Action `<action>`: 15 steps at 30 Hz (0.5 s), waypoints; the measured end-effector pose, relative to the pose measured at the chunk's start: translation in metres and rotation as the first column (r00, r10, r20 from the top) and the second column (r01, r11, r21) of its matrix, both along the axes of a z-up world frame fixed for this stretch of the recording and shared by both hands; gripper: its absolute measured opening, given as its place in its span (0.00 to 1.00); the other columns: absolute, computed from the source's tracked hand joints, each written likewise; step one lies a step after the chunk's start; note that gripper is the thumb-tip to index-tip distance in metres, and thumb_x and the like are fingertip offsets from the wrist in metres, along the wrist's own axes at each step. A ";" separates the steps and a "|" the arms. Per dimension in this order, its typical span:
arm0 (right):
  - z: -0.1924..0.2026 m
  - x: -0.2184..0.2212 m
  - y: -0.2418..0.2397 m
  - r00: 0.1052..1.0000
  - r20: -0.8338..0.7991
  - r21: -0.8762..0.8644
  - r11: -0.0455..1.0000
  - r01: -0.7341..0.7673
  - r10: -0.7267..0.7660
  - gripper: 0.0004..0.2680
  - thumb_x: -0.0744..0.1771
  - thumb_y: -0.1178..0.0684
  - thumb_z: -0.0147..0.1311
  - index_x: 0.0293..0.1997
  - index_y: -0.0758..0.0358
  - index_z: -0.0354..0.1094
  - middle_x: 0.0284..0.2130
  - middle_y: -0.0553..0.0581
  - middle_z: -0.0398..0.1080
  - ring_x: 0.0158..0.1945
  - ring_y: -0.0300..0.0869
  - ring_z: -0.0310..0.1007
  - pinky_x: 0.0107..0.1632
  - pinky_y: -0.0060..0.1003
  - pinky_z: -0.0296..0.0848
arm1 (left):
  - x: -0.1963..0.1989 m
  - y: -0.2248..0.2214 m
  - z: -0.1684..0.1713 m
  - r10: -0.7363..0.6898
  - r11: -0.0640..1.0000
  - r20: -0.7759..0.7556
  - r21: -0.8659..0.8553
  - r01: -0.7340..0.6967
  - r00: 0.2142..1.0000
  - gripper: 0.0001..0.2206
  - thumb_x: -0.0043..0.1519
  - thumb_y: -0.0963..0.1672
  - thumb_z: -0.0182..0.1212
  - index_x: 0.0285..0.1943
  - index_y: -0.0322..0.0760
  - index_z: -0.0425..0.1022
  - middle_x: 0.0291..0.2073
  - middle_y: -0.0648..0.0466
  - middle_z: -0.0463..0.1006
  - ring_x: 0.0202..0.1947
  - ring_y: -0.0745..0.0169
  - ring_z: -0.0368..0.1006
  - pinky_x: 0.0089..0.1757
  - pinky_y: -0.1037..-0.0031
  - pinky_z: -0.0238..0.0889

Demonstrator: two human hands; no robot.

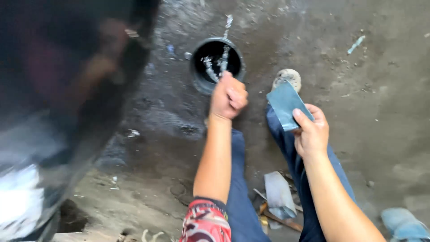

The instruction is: The recorder is sanding and cleaning a car headlight and the surrounding body panel using sandpaper and water.

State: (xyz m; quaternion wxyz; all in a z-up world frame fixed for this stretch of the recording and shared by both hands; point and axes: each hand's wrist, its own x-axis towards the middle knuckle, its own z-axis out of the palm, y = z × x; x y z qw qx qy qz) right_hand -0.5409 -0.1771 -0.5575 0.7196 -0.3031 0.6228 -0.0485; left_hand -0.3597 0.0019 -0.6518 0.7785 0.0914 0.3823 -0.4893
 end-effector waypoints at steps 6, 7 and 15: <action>0.048 0.110 0.061 0.900 0.386 0.315 0.946 0.079 -0.204 0.11 0.66 0.61 0.58 0.52 0.61 0.65 0.41 0.55 0.73 0.42 0.43 0.76 0.47 0.41 0.77 | 0.013 -0.036 0.225 -0.620 0.773 0.462 0.495 0.396 0.634 0.18 0.71 0.50 0.52 0.28 0.40 0.70 0.19 0.57 0.65 0.18 0.70 0.59 0.22 0.77 0.52; 0.062 0.129 0.070 0.862 0.475 0.320 0.947 0.021 -0.180 0.10 0.67 0.60 0.58 0.54 0.61 0.65 0.41 0.56 0.72 0.42 0.44 0.74 0.46 0.41 0.75 | 0.018 -0.034 0.260 -0.782 0.618 0.517 0.715 0.326 0.348 0.18 0.71 0.50 0.53 0.29 0.38 0.72 0.19 0.54 0.68 0.19 0.65 0.64 0.24 0.73 0.57; 0.295 0.240 0.099 0.652 0.535 0.775 0.619 -0.127 -0.537 0.15 0.68 0.57 0.43 0.59 0.78 0.59 0.50 0.72 0.71 0.52 0.58 0.75 0.54 0.44 0.76 | 0.122 0.016 0.517 -0.795 0.478 0.071 0.684 -0.550 -0.603 0.09 0.66 0.47 0.59 0.42 0.39 0.75 0.37 0.48 0.77 0.39 0.44 0.75 0.40 0.58 0.68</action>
